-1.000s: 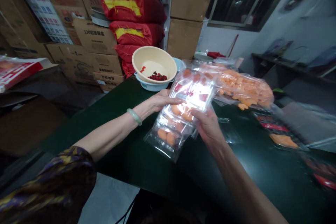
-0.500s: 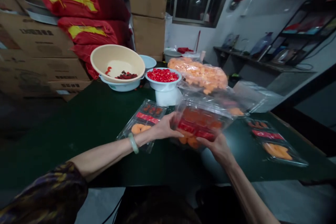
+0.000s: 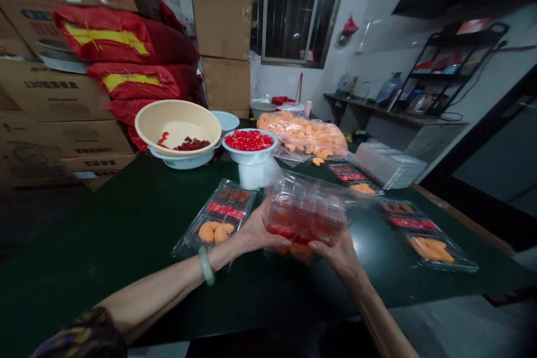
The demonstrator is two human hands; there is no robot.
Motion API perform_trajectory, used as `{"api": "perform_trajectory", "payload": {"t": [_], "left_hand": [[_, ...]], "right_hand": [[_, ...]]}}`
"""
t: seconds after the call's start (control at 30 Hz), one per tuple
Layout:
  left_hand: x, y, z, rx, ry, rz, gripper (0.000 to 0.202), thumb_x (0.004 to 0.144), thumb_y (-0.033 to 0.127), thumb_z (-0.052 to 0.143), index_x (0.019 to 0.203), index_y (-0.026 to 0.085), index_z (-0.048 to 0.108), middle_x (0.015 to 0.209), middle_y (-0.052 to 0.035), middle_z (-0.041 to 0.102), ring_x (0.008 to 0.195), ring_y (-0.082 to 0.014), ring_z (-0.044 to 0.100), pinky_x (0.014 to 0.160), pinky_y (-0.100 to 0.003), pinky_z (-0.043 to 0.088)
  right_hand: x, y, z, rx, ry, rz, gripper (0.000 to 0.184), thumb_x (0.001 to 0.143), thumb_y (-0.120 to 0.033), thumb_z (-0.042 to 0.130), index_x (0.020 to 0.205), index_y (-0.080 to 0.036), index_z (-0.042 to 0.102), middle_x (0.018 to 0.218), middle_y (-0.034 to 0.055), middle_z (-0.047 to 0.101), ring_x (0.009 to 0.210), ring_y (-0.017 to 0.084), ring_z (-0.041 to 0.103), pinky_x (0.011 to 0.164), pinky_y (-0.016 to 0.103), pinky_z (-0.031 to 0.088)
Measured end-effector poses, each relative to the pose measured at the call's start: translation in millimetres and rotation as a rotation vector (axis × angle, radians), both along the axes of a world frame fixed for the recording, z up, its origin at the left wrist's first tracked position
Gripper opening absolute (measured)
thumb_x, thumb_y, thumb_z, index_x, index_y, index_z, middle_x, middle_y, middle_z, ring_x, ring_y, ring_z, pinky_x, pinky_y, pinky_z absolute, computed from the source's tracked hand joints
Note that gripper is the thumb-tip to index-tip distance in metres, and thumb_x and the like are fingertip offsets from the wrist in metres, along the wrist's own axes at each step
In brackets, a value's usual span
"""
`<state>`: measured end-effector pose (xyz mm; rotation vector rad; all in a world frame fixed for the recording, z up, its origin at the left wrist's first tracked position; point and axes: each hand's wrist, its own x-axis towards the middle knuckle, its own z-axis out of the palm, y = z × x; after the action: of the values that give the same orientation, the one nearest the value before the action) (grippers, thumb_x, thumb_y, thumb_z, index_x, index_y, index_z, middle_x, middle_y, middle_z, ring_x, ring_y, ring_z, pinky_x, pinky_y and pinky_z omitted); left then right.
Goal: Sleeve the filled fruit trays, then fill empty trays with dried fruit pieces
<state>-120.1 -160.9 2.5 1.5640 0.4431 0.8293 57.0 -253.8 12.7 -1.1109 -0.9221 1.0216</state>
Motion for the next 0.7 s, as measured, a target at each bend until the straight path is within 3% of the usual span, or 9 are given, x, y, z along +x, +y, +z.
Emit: {"api": "perform_trajectory", "payload": {"t": [0.13,0.3,0.4,0.47,0.53,0.63,0.7], "left_hand": [[1.6,1.5,-0.2,-0.065,0.064,0.002,0.061,0.054,0.023,0.083,0.109,0.014,0.057,0.103,-0.0099,0.067,0.095,-0.024,0.063,0.084,-0.037,0.05],[4.7,5.5,-0.4,-0.143,0.131,0.036,0.049,0.052,0.026,0.083,0.095,0.013,0.063,0.089,-0.0062,0.07,0.081,-0.0198,0.065,0.078,-0.033,0.051],[6.6,6.5,-1.3,-0.134,0.136,0.061,0.048,0.051,0.026,0.084,0.093,0.014,0.063,0.089,-0.0048,0.07,0.08,-0.0191,0.065,0.075,-0.032,0.052],[7.2,6.8,-2.5,-0.142,0.133,0.024,0.047,0.052,0.026,0.083,0.093,0.014,0.064,0.09,-0.0055,0.07,0.082,-0.0198,0.065,0.076,-0.032,0.051],[7.2,6.8,-3.2,-0.147,0.123,-0.025,0.048,0.054,0.025,0.083,0.096,0.015,0.064,0.093,-0.0066,0.069,0.085,-0.0208,0.065,0.078,-0.033,0.051],[6.4,6.0,-1.9,-0.162,0.076,-0.078,0.054,0.056,0.023,0.082,0.105,0.017,0.061,0.103,-0.0081,0.067,0.094,-0.0218,0.063,0.085,-0.035,0.049],[6.0,5.1,0.2,-0.171,0.051,-0.088,0.055,0.056,0.021,0.081,0.107,0.017,0.059,0.105,-0.0078,0.067,0.094,-0.021,0.063,0.086,-0.035,0.049]], "right_hand": [[-2.9,2.1,-3.8,0.069,-0.147,0.053,0.071,0.059,-0.025,0.079,0.12,-0.019,0.043,0.115,0.0116,0.06,0.108,0.028,0.057,0.097,0.044,0.042],[13.9,1.4,0.1,0.212,-0.111,0.051,0.087,0.066,-0.032,0.075,0.137,-0.026,0.026,0.133,0.0092,0.048,0.119,0.026,0.049,0.1,0.041,0.039],[29.4,5.1,25.8,0.341,-0.222,-0.078,0.07,0.073,-0.039,0.068,0.134,-0.028,0.036,0.134,0.0058,0.048,0.123,0.023,0.044,0.102,0.037,0.036],[36.2,9.9,52.6,0.376,-0.334,-0.189,0.048,0.08,-0.044,0.06,0.124,-0.028,0.051,0.122,0.0053,0.057,0.115,0.023,0.05,0.097,0.037,0.039],[39.4,14.7,81.5,0.369,-0.446,-0.219,0.038,0.083,-0.049,0.053,0.112,-0.026,0.062,0.106,0.0057,0.065,0.102,0.023,0.057,0.091,0.038,0.043],[41.0,19.9,116.1,0.264,-0.55,-0.03,0.041,0.079,-0.054,0.056,0.099,-0.021,0.069,0.088,0.0061,0.069,0.085,0.022,0.062,0.08,0.037,0.047],[43.2,22.6,128.7,0.168,-0.501,0.14,0.045,0.075,-0.055,0.06,0.099,-0.019,0.07,0.085,0.0071,0.07,0.079,0.022,0.063,0.073,0.035,0.048]]}}
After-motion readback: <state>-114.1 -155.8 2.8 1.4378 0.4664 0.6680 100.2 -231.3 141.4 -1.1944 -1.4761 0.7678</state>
